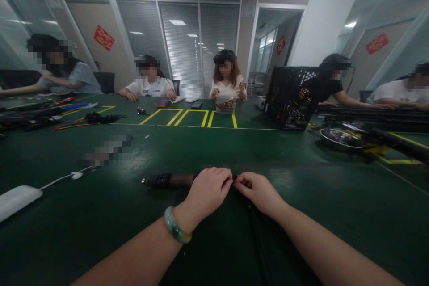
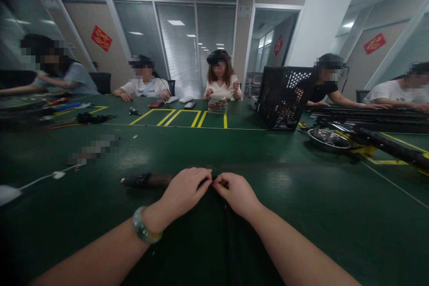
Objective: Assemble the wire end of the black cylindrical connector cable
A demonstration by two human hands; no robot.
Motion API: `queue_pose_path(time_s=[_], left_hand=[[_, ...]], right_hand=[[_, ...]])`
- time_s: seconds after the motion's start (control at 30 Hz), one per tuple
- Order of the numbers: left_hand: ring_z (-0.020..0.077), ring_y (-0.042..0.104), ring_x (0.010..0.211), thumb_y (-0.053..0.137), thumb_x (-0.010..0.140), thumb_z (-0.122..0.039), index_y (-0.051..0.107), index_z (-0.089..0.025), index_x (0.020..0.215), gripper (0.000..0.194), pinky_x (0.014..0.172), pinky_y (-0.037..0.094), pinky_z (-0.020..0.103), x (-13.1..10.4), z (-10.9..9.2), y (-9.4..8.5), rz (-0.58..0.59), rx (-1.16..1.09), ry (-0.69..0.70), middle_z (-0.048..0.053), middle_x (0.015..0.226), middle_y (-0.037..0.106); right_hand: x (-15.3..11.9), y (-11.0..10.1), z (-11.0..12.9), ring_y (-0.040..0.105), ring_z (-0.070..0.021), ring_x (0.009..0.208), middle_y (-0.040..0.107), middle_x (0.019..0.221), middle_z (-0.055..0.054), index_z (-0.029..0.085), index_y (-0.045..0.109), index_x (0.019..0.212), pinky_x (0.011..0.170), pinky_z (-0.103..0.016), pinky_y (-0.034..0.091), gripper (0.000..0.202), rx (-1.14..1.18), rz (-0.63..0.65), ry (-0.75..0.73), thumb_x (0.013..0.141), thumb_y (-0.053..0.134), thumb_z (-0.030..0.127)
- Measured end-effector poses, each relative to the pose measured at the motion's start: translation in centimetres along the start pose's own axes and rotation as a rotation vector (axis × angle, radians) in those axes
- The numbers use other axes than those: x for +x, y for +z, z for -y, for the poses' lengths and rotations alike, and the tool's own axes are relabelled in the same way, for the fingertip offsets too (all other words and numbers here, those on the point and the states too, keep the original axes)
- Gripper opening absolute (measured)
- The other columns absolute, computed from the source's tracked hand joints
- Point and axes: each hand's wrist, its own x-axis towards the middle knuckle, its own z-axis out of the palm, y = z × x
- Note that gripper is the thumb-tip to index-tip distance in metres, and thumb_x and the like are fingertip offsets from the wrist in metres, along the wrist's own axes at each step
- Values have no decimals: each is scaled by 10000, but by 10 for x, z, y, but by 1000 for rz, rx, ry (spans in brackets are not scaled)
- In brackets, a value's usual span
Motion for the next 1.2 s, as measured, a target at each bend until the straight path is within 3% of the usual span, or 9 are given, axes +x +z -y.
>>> queue_pose_path(time_s=[0.33, 0.63, 0.87, 1.2], left_hand=[[211, 581, 1005, 595, 852, -191, 580, -223, 978, 131, 925, 433, 393, -2, 4, 1, -1, -37, 14, 13, 1070, 635], [216, 568, 1047, 557, 910, -241, 595, -210, 982, 87, 950, 420, 404, -2, 5, 3, 9, -29, 13, 33, 1140, 623], [201, 582, 995, 570, 911, -233, 575, -240, 1028, 118, 898, 440, 379, 0, 4, 0, 33, -15, -2, 1, 1067, 632], [206, 580, 987, 566, 917, -254, 606, -220, 960, 68, 917, 430, 389, 0, 7, 4, 18, -46, 20, 13, 1049, 639]], right_hand=[[0, -1, 0, 628, -155, 746, 689, 814, 13, 221, 691, 886, 641, -235, 412, 182, 31, 3, 40, 898, 538, 318], [0, 3, -5, 622, -147, 735, 687, 812, 16, 212, 674, 859, 643, -229, 420, 123, 31, -28, 28, 872, 574, 283], [0, 2, -3, 619, -149, 748, 687, 831, 21, 226, 679, 869, 652, -235, 417, 140, -4, -18, 35, 886, 569, 310], [0, -4, 3, 600, -153, 839, 662, 902, 14, 248, 678, 896, 718, -245, 412, 112, -225, -56, -76, 894, 566, 249]])
